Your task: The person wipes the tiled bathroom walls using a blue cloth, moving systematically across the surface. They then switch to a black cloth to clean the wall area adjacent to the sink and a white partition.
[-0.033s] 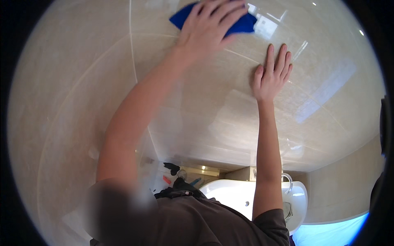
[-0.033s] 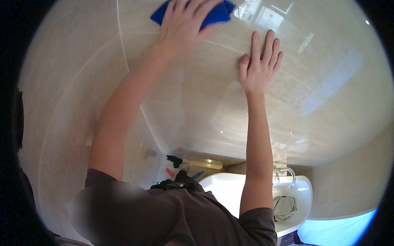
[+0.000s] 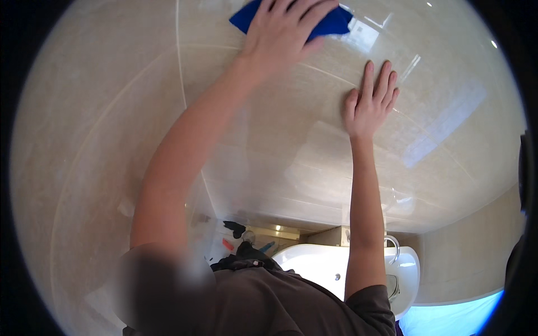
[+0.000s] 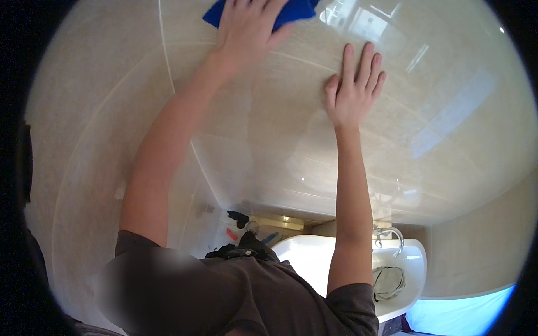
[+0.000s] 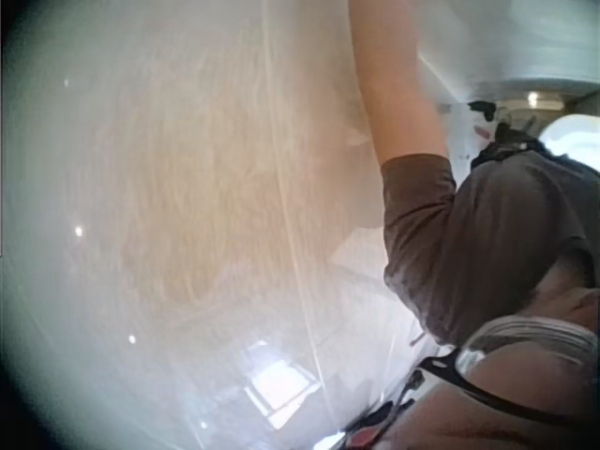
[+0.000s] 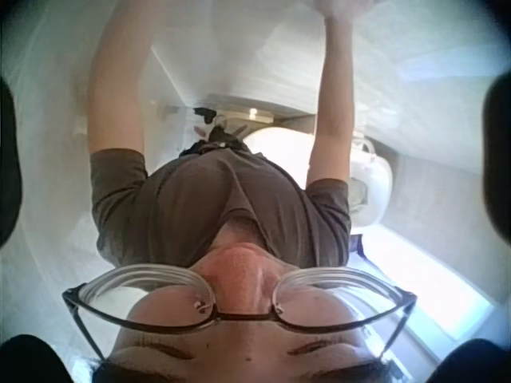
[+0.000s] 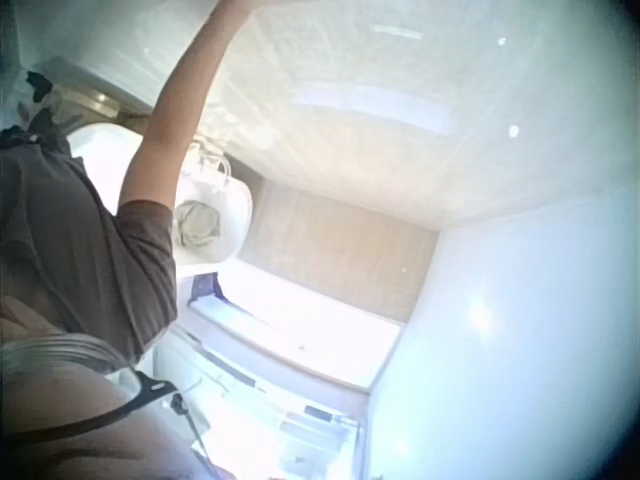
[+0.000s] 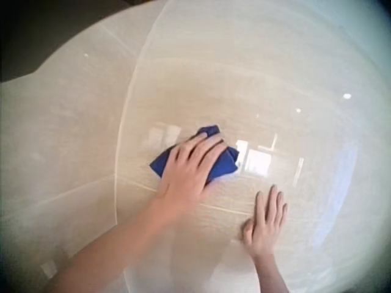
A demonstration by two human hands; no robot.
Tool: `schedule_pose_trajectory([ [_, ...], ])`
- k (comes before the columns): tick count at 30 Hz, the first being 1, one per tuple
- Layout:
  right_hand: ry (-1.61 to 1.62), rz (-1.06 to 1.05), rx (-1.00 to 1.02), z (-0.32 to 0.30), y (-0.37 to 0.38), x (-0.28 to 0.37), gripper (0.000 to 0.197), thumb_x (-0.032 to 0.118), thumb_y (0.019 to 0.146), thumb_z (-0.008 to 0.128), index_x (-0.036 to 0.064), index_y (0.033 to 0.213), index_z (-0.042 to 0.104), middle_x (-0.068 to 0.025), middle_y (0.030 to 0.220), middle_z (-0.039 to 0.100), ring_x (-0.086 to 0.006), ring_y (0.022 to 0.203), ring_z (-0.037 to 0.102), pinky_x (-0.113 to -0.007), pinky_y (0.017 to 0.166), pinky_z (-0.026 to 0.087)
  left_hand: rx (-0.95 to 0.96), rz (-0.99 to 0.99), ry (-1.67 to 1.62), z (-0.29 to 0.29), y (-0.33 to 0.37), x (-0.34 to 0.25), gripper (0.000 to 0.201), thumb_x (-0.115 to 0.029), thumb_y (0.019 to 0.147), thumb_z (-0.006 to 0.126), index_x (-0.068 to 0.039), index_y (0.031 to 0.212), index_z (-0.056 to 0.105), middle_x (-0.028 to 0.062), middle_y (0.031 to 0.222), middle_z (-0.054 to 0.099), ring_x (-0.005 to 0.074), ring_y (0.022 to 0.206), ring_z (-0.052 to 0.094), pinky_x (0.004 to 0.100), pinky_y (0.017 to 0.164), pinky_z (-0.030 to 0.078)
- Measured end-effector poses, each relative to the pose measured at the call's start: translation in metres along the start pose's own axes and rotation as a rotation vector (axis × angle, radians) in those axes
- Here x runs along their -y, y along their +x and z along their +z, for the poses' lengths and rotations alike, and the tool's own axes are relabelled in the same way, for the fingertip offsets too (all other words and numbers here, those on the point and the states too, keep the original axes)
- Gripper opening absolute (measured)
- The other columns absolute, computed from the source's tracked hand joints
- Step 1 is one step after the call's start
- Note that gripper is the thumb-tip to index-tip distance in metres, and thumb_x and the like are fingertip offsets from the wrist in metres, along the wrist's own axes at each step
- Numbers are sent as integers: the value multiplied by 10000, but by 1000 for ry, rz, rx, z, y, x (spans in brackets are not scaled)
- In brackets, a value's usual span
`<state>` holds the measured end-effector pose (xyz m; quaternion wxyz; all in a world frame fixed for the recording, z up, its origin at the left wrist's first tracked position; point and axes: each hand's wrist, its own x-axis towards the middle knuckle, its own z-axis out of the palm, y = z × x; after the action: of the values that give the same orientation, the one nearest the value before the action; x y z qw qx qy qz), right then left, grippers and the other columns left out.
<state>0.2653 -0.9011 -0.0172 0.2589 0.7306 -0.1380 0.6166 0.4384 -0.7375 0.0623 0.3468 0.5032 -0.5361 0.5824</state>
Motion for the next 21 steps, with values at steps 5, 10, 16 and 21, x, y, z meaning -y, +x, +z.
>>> schedule_pose_trajectory([
  [5, 9, 7, 10, -3, -16, 4, 576, 304, 900, 423, 153, 1453, 484, -164, 1551, 361, -380, 1432, 310, -528, 1154, 183, 23, -94, -33, 0, -30, -28, 634, -284, 789, 664, -113, 1379, 508, 66, 1480, 449, 274, 1336, 420, 459, 1069, 342],
  [10, 10, 9, 24, -4, -15, 12, 583, 313, 900, 419, 138, 1453, 482, -178, 1549, 358, -398, 1430, 305, -532, 1152, 183, 20, -36, 68, 18, -101, -38, 663, -355, 705, 705, -236, 1342, 565, -75, 1457, 481, 180, 1298, 436, 389, 1062, 321],
  [16, 7, 12, 11, -3, -28, 17, 599, 325, 906, 411, 87, 1453, 470, -212, 1542, 353, -420, 1428, 298, -538, 1152, 174, 56, -26, 77, 22, -162, -61, 512, -428, 870, 560, -213, 1334, 566, -49, 1413, 542, 193, 1278, 458, 396, 1068, 285],
  [21, 1, 31, 35, -3, -39, 24, 617, 326, 899, 418, 56, 1452, 458, -227, 1539, 350, -430, 1431, 289, -544, 1157, 154, 26, -112, 49, 25, -203, -80, 464, -426, 900, 513, -238, 1314, 600, -80, 1415, 542, 166, 1289, 452, 379, 1075, 286],
])
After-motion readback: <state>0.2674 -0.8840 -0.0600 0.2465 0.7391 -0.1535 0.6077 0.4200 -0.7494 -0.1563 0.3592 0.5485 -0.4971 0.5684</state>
